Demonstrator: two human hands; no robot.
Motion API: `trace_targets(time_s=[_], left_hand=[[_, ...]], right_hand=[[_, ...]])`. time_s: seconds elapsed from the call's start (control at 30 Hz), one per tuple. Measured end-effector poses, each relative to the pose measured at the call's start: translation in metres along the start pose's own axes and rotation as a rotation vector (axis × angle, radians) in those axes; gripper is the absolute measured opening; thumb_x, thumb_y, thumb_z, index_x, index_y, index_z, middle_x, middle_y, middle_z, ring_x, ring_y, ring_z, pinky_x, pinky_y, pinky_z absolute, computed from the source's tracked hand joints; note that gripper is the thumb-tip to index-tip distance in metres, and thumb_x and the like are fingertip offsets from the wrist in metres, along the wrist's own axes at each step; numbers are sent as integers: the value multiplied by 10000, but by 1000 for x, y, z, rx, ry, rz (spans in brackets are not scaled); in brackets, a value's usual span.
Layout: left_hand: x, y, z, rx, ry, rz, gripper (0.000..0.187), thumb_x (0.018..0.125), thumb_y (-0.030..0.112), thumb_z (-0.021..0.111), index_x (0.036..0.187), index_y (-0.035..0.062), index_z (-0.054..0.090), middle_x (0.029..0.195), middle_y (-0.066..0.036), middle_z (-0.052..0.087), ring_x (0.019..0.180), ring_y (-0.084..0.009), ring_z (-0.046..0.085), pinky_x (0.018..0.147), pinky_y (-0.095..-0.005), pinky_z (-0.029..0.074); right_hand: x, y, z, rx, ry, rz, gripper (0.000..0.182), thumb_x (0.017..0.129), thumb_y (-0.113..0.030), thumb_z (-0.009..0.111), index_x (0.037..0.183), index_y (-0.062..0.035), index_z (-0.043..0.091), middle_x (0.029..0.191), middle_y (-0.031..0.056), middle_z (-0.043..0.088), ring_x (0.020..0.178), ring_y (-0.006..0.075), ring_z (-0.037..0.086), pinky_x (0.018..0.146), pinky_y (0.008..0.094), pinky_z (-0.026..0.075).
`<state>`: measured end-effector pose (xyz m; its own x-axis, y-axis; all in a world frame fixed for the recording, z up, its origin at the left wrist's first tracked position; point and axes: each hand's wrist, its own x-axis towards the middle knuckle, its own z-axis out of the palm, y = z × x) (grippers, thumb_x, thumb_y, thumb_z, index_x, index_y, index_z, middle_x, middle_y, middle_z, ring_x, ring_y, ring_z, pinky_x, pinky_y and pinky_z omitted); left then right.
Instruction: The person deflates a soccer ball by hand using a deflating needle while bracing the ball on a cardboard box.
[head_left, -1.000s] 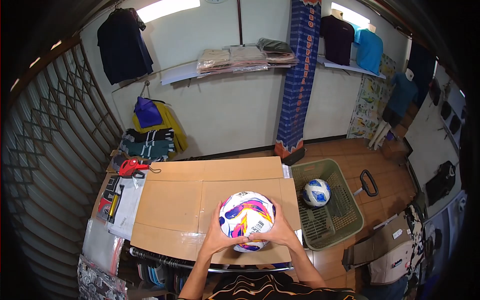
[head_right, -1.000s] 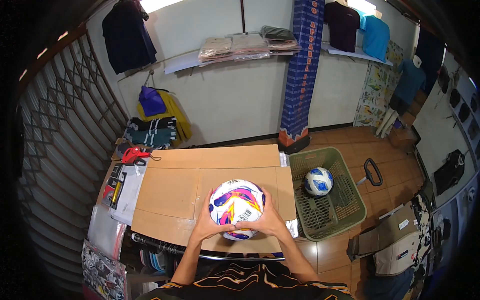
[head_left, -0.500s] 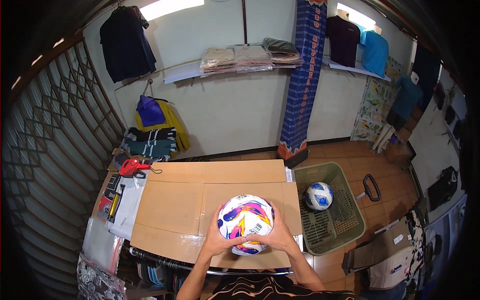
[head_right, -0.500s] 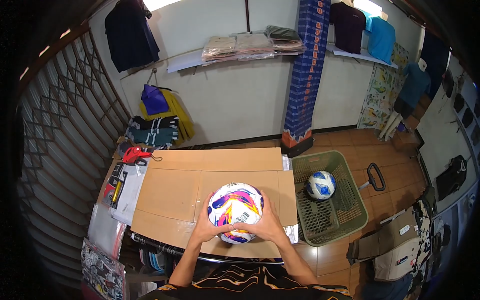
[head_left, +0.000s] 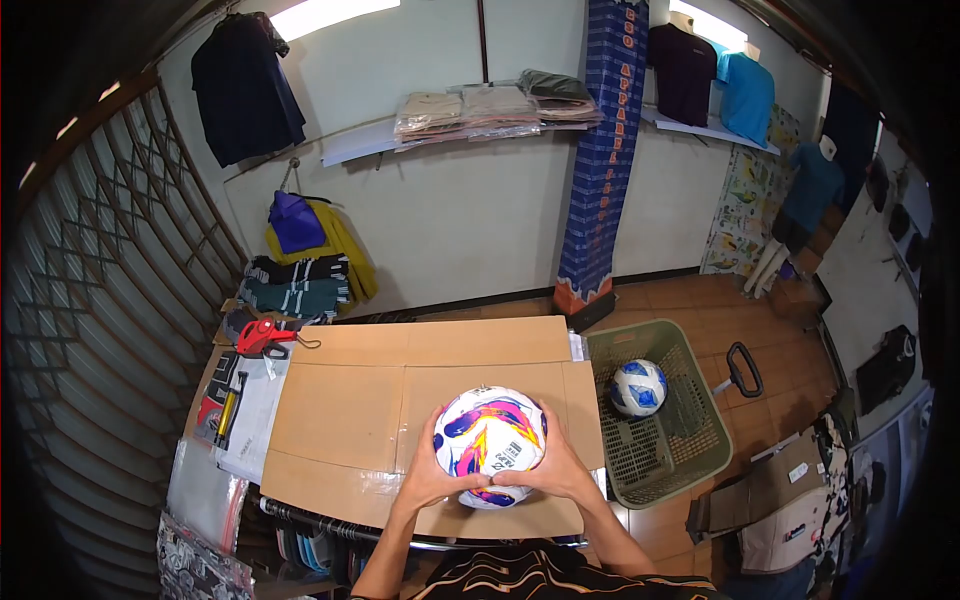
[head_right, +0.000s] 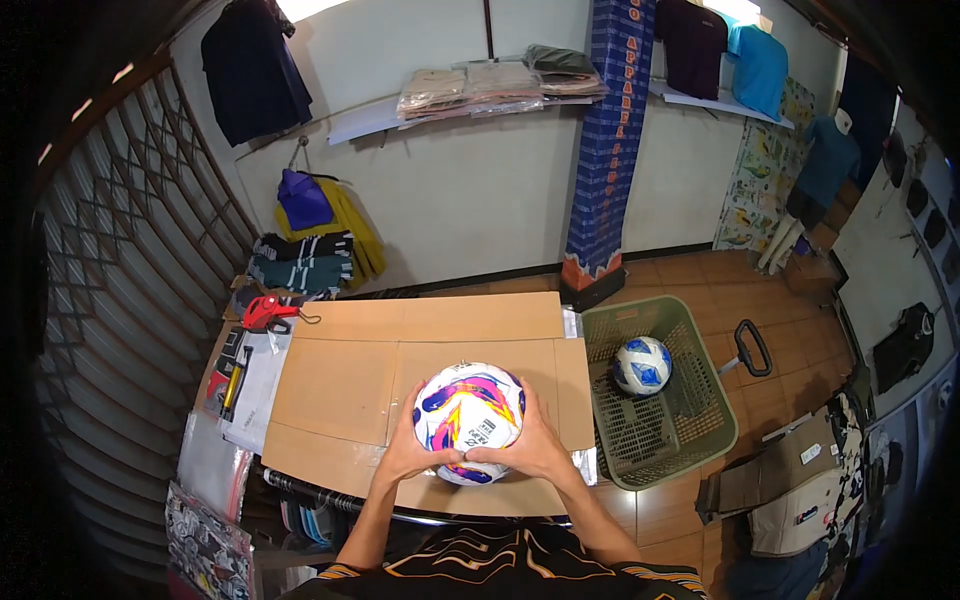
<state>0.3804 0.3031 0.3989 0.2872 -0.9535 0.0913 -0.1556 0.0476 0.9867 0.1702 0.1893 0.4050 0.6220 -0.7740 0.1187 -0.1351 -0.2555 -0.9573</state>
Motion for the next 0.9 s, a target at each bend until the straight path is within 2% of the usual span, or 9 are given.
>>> trace_targets(time_s=[0.1,0.37,0.77,0.9], left_hand=[[0,-3,-2,1,-28,37,1362,530,288,1027,1525,-105,184,1467,-249,449,1368,-296,461,1165,-412,367],[0,-9,0,-80,31,-54,1347,539,261,1020,1529,-105,184,1460,-246,459,1348,-293,482,1151,-401,385],[-6,-12,-4,-135,44,-5,1267,585,228,995,1526,-91,210,1435,-229,486,1332,-282,499,1133,-394,407],[-8,-19,-6,-156,38,42,1248,592,215,992,1525,-80,219,1432,-225,487,1331,-277,499,1135,-391,403]], right_hand=[[1,-3,1,9,3,6,1350,526,-521,977,1520,52,265,1444,305,413,1370,416,421,1164,477,349],[4,-4,3,-64,16,16,1311,531,-509,973,1512,41,299,1442,300,434,1364,430,420,1162,493,347],[0,-17,12,-168,41,21,1249,568,-477,949,1509,38,310,1421,301,454,1346,433,424,1158,506,341],[-2,-17,16,-181,53,-27,1232,556,-471,954,1509,0,332,1415,269,479,1338,432,432,1153,504,348]])
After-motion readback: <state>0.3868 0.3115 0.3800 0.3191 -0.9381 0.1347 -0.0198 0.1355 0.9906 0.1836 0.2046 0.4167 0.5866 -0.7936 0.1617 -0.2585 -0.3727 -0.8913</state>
